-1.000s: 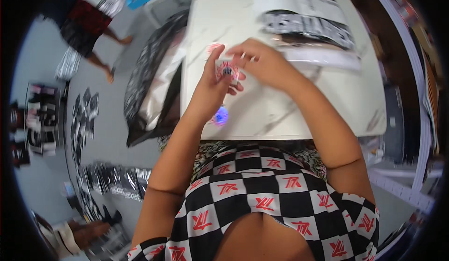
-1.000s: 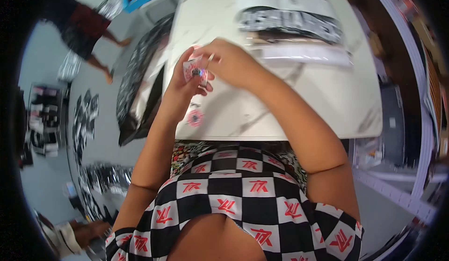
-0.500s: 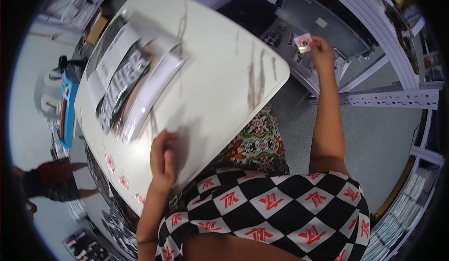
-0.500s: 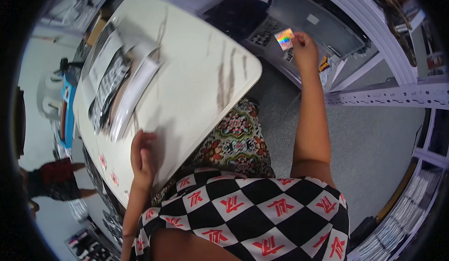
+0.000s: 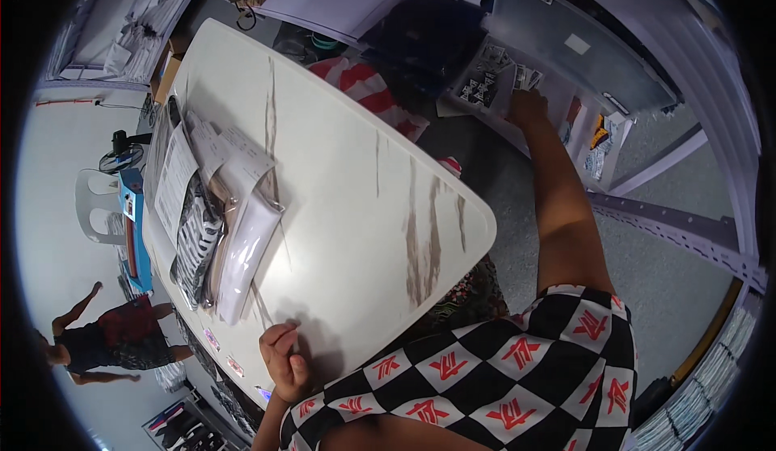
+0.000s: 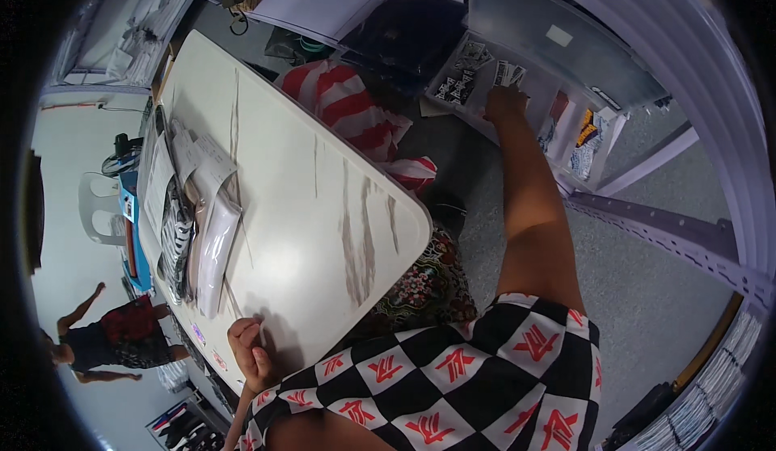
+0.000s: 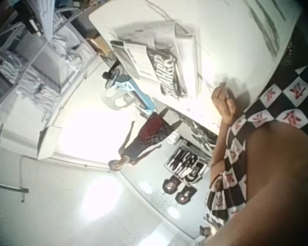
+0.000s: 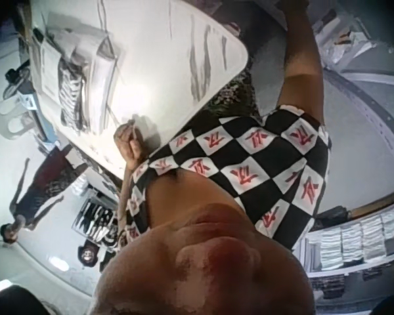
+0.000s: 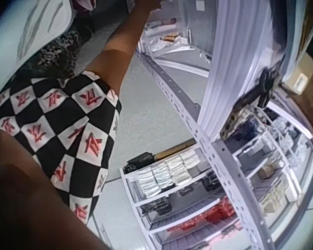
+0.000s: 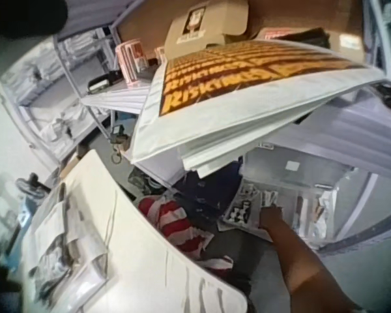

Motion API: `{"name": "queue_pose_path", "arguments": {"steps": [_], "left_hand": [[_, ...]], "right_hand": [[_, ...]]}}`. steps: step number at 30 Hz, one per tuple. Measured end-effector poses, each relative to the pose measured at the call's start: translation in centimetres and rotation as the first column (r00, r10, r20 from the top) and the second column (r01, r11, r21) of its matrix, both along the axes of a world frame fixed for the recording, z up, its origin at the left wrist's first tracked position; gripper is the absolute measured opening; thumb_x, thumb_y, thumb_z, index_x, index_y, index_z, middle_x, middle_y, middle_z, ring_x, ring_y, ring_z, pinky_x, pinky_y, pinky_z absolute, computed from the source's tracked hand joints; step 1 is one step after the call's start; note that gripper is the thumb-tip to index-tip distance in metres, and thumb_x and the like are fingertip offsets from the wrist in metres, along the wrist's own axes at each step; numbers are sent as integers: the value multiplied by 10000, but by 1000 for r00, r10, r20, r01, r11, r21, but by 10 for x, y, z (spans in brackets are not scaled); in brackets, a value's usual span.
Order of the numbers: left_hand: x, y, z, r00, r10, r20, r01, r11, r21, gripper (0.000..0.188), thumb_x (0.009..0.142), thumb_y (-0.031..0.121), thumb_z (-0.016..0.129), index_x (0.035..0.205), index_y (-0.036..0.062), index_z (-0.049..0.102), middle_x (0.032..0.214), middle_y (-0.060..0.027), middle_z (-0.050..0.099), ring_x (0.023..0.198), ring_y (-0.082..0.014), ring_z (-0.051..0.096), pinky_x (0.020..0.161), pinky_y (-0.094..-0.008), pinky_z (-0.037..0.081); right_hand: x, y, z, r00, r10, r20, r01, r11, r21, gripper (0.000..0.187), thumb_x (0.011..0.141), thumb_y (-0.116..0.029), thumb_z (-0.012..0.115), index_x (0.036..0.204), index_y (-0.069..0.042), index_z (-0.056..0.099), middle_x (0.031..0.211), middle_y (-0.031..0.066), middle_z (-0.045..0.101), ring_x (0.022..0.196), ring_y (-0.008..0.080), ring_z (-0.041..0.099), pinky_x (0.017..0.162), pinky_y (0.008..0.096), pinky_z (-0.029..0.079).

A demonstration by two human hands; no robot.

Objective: The person packs folded t-shirts into clear plastic bags, adds stickers and shipping labels, and seals the packages. They handle multiple shirts one by one, placing them into bags, affixing labels, and stacking the finished packages on the floor.

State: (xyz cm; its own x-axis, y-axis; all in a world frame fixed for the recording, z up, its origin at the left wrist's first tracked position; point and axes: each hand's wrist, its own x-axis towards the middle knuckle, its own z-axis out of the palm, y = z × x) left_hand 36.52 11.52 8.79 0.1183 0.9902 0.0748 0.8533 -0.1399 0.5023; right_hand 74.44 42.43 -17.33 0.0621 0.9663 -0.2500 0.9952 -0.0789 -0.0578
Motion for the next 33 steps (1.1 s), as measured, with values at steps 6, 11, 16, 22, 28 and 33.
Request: {"name": "queue_pose_path", "arguments": {"steps": [6, 11, 16, 22, 28, 33], "left_hand": [[-3, -1, -3, 1000, 6, -22, -6, 1000, 0, 304, 828, 280, 407, 880, 4, 525, 935, -152, 474, 865, -272, 456, 749, -353, 371], [-3, 0, 0, 1000, 7, -23, -7, 1000, -6, 302, 827, 279, 419, 867, 2, 533, 925, -147, 474, 857, -270, 464, 736, -352, 379], [-3, 2, 1, 999, -15, -36, 14, 1000, -9, 301, 826, 278, 427, 862, -1, 534, 925, -143, 471, 856, -268, 466, 729, -347, 382], [-5, 1, -2, 999, -12, 43, 12, 1000, -14, 299, 824, 279, 436, 857, -2, 533, 927, -142, 465, 852, -265, 469, 726, -340, 385], [-3, 3, 2, 991, -33, 133, 34, 999, -4, 282, 822, 253, 437, 854, -12, 528, 927, -146, 463, 842, -268, 479, 720, -344, 391], [-3, 7, 1, 985, -91, 148, 88, 996, 28, 178, 783, 132, 457, 855, -14, 529, 912, -151, 484, 827, -277, 489, 709, -350, 396]], "right_hand": [[-14, 29, 3, 996, 65, -55, -44, 948, 316, 197, 676, -182, 533, 770, -22, 600, 836, 142, 569, 842, 281, 532, 723, 380, 436], [-33, 42, -13, 996, 83, -39, -74, 977, 199, 218, 704, -167, 514, 865, -48, 599, 975, 118, 524, 970, 274, 456, 787, 391, 389], [-37, 52, -15, 998, 32, 62, -30, 999, -38, 361, 678, -269, 569, 967, -55, 568, 1049, 125, 495, 1031, 285, 423, 827, 381, 375], [-34, 44, 9, 996, -52, -77, 51, 999, -14, 432, 585, -340, 640, 905, -55, 598, 969, 147, 543, 941, 277, 503, 829, 348, 395], [-7, 66, -34, 926, 105, -362, -110, 994, 7, 355, 598, -257, 653, 881, -52, 586, 850, 142, 576, 798, 259, 555, 719, 338, 426], [0, 29, 39, 637, -128, -760, 333, 935, 121, 312, 635, -178, 659, 871, -11, 543, 773, 82, 568, 716, 172, 534, 646, 275, 407]]}}
